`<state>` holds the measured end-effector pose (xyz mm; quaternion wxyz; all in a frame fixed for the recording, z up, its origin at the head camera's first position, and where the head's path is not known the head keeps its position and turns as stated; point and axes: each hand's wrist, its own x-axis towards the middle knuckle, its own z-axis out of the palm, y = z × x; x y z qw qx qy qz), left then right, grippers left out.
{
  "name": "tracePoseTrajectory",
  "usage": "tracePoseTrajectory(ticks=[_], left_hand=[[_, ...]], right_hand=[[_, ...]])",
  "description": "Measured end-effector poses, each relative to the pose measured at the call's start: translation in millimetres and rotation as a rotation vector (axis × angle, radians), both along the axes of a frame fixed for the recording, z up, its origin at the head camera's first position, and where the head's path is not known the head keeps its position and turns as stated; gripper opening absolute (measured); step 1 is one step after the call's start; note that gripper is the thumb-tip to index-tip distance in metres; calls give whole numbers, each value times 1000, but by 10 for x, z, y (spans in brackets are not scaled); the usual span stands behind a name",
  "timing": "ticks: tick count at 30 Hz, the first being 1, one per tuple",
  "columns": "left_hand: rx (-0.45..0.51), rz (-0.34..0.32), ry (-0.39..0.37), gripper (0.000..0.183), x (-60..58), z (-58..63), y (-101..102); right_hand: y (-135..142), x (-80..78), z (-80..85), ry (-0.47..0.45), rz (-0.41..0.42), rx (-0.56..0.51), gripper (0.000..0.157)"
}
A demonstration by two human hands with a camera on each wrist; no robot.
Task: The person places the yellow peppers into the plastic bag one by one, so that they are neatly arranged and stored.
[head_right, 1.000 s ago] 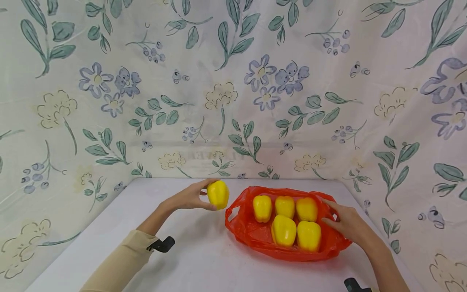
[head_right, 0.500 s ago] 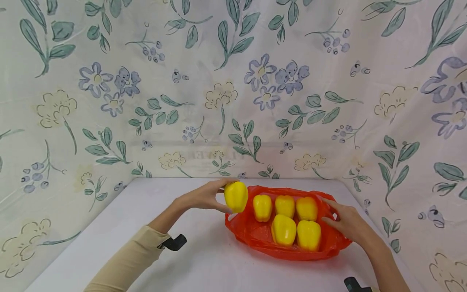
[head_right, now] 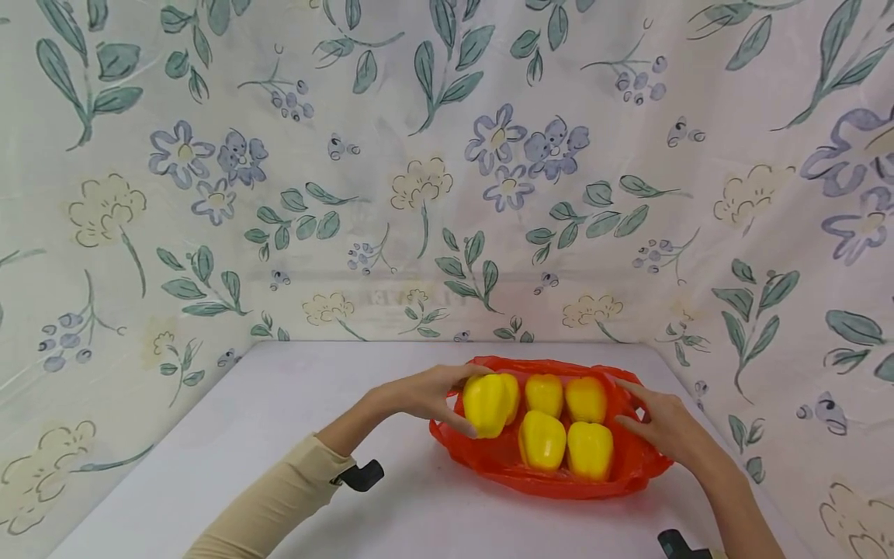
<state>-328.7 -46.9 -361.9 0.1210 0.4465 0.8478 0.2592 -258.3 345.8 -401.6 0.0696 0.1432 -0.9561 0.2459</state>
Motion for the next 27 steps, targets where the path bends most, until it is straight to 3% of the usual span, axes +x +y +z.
tracePoseTrajectory(ticks=[10,27], left_hand=[[-115,11,-4,85,33,-145,183],[-225,91,-52,86,2,-232,281]], right_hand=[[5,-8,8,-7,-5,7,65],[12,-7,-16,12,-7,-2,64]])
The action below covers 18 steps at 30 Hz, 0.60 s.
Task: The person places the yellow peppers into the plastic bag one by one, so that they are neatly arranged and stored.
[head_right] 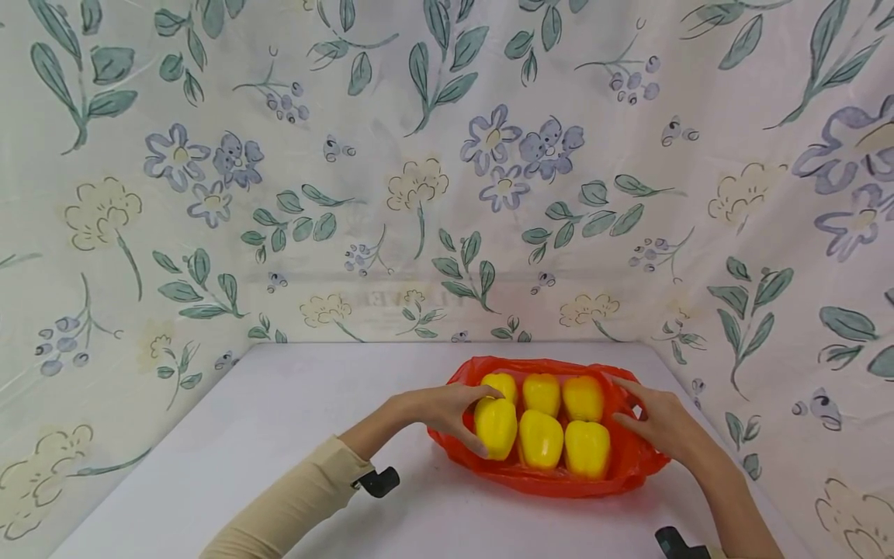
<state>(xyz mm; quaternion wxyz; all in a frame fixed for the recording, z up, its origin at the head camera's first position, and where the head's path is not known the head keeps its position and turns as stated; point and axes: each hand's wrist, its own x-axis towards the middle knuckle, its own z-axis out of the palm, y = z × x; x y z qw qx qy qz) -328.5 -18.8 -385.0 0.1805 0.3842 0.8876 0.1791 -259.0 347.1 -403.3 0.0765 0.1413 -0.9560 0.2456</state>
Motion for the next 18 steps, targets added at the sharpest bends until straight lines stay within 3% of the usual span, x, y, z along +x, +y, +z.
tracePoseTrajectory(ticks=[13,18], left_hand=[[15,4,22,87,-39,-45,27],[19,-28,59,86,-40,-114,21]], right_hand=[[9,-1,-9,-10,2,3,65],[6,-4,0,-6,-1,6,65]])
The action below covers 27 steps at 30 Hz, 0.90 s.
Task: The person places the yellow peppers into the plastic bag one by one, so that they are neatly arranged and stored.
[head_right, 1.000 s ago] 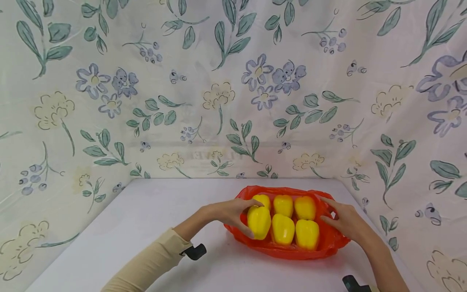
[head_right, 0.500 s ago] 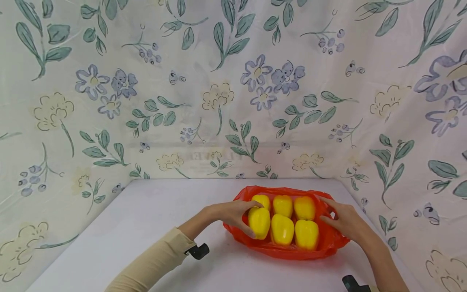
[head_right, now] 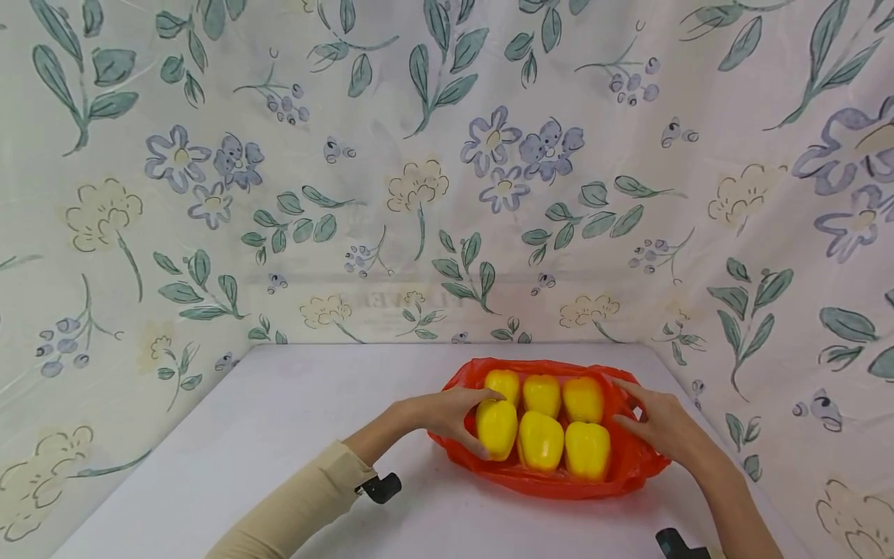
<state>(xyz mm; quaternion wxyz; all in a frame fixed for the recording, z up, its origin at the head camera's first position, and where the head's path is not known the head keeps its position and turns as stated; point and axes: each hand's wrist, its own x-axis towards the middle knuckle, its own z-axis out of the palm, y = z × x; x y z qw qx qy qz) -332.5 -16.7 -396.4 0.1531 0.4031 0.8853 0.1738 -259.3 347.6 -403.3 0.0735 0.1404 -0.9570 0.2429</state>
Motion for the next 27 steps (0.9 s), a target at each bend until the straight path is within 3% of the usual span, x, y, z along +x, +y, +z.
tracePoseTrajectory(ticks=[5,13,27], left_hand=[[24,-27,32,85,-23,-91,-29],[18,-12,23,87,-26,-199,-62],[45,-12,39,86,-16,-259,-64]], right_hand=[[-6,7,12,1,-5,13,65],[-14,20,4,-17,-6,1,65],[-28,7,-13,-20,-4,-1,66]])
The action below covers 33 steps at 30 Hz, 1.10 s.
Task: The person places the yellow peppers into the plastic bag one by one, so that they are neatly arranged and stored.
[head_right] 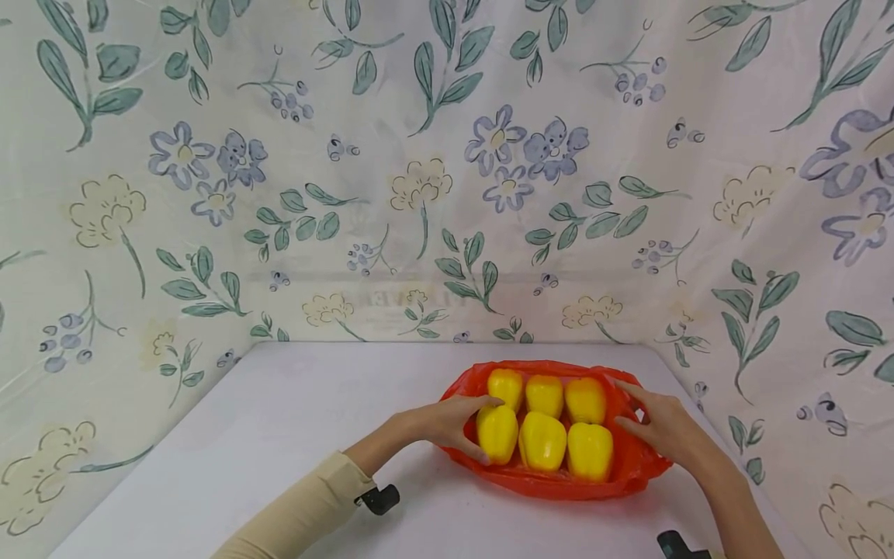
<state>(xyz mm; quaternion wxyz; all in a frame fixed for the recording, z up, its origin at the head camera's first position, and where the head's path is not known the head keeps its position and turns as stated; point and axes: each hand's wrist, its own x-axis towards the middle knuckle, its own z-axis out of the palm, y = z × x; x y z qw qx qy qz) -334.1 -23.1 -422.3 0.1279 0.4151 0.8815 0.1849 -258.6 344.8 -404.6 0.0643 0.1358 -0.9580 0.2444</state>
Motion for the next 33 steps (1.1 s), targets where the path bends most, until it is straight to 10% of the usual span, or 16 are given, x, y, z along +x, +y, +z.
tracePoseTrajectory(ticks=[22,33], left_hand=[[125,-10,-12,88,78,115,-191],[281,80,-57,90,119,350,-669]], right_hand=[[3,23,26,-22,11,-20,66],[12,17,39,-4,7,-9,68]])
